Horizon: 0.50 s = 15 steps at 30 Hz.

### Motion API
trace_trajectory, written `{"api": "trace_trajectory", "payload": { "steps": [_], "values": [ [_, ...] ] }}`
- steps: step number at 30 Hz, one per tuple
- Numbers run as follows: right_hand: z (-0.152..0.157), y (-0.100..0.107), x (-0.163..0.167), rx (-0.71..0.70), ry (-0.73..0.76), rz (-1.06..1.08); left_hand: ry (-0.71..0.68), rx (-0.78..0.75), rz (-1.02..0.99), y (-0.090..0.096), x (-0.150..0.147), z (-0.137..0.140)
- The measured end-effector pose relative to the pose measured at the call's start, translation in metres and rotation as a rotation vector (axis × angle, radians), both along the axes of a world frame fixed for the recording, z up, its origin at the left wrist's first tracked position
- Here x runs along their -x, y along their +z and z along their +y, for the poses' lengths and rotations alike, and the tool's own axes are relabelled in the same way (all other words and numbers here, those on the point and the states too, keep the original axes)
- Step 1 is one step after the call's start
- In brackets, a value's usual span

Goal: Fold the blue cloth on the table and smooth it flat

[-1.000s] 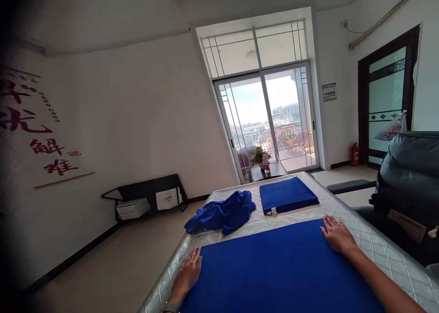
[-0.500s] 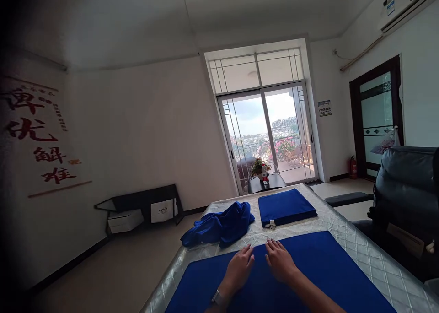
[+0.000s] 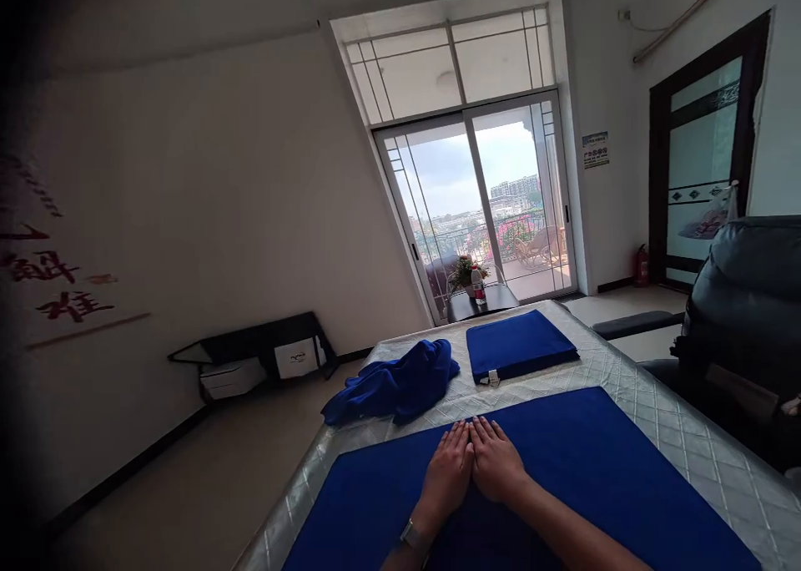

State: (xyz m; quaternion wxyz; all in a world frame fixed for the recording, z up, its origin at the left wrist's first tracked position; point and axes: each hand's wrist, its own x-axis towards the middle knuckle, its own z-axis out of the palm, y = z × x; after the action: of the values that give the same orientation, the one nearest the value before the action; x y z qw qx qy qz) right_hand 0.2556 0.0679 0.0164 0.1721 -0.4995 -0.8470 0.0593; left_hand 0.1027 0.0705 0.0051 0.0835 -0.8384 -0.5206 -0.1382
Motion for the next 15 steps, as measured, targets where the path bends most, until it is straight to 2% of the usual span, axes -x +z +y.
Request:
{"api": "trace_trajectory", "payload": {
  "steps": [6,10,13,15],
  "values": [
    [-0.001,0.003,0.001,0.025,-0.006,-0.019,-0.007,0.027,0.006,0.008,-0.001,-0.004],
    [-0.001,0.004,-0.008,0.01,-0.053,-0.031,0.022,0.134,0.006,0.013,0.004,-0.006],
    [0.006,0.002,-0.031,0.031,-0.129,-0.047,0.075,0.214,0.024,0.018,0.028,-0.009],
    [0.012,0.0,-0.06,0.055,-0.185,-0.06,0.123,0.227,0.026,0.02,0.058,-0.012]
  ]
}}
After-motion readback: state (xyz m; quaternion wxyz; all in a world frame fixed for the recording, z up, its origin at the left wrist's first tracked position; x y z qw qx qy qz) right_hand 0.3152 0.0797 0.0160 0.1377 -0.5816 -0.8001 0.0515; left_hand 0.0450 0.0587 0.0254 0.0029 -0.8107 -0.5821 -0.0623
